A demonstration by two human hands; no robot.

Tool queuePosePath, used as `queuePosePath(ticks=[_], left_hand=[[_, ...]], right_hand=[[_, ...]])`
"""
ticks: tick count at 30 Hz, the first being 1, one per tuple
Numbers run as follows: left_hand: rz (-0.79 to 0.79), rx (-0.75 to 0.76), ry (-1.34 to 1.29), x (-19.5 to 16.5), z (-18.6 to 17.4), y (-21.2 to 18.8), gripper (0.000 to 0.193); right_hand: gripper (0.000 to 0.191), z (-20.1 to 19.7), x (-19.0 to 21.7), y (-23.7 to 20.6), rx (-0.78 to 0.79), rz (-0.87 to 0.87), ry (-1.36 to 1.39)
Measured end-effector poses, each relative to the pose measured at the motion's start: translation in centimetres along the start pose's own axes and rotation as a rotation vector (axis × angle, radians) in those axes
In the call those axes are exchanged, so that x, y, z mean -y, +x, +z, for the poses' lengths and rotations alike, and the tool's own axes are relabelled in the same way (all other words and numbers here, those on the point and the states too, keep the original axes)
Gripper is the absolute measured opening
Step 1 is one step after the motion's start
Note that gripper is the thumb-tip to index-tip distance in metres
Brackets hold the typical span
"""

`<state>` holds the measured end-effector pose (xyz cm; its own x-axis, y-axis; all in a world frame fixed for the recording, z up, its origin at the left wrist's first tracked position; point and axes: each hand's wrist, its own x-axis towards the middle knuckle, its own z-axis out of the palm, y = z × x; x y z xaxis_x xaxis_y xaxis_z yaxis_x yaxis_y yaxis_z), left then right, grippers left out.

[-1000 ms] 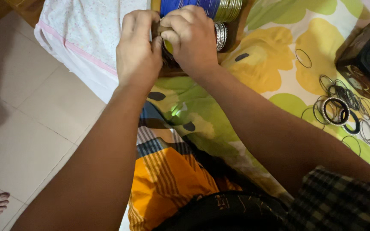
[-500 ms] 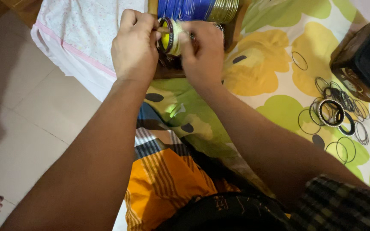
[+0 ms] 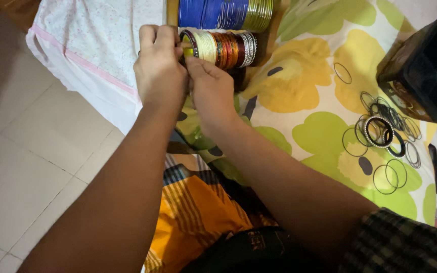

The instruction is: The person threads bangles one at a time onto a wooden rod, sliding each ring down to build a stacked pile on the rod. They then lift the loaded rod and mount it onto a wooden bangle stand on the bed, adjusting the stack into place.

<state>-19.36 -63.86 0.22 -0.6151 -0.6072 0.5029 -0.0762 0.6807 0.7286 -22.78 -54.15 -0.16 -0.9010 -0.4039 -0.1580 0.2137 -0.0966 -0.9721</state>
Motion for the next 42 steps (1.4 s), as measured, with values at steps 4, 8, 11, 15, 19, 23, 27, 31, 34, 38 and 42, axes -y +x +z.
queuePosePath(ticks=[4, 8, 11, 15, 19, 23, 27, 31, 34, 38, 42], left_hand=[[0.023, -0.039, -0.046, -0.4, -0.3, -1.0, 0.017], [0.017, -0.118, -0.061, -0.2, 0.0, -1.4, 0.015], [0.044, -0.098, -0.071, 0.5, -0.2, -0.8, 0.016], [0.035, -0.018, -0.147, 0.8, -1.4, 0.2, 0.011], [-0.321, 0.081, -0.281, -0.6, -2.7, 0.7, 0.007], [-0.649, 0.189, -0.341, -2.1, -3.6, 0.6, 0.011], [-0.555, 0.079, -0.302, -2.6, -3.0, 0.6, 0.013], [-0.635, -0.007, -0.322, -2.6, -1.4, -0.5, 0.014], [-0.775, 0.012, -0.330, -2.0, -0.3, -1.2, 0.022], [-1.015, -0.027, -0.761, -0.6, 1.1, -0.7, 0.023], [-1.170, 0.022, -1.016, 0.9, 2.1, 0.5, 0.022]], right_hand=[[0.030, 1.0, 1.3, 0.2, -0.008, 0.241, 0.110], [0.026, 2.2, 1.2, 1.6, -0.067, 0.351, 0.385], [0.021, 2.8, 0.5, 2.7, -0.089, 0.352, 0.493], [0.014, 2.6, -0.1, 3.2, -0.140, 0.333, 0.425], [0.015, 2.8, 0.0, 2.8, -0.290, 0.336, 0.312], [0.014, 3.3, 0.4, 2.4, -0.292, 0.261, 0.326], [0.017, 3.4, 0.5, 2.3, -0.309, 0.280, 0.385], [0.028, 2.6, 0.1, 2.1, -0.275, 0.329, 0.443], [0.032, 2.2, -0.4, 2.0, -0.308, 0.371, 0.446], [0.026, 2.0, -1.1, 2.2, -0.345, 0.376, 0.339], [0.015, 1.5, -1.3, 2.1, -0.275, 0.385, 0.147]])
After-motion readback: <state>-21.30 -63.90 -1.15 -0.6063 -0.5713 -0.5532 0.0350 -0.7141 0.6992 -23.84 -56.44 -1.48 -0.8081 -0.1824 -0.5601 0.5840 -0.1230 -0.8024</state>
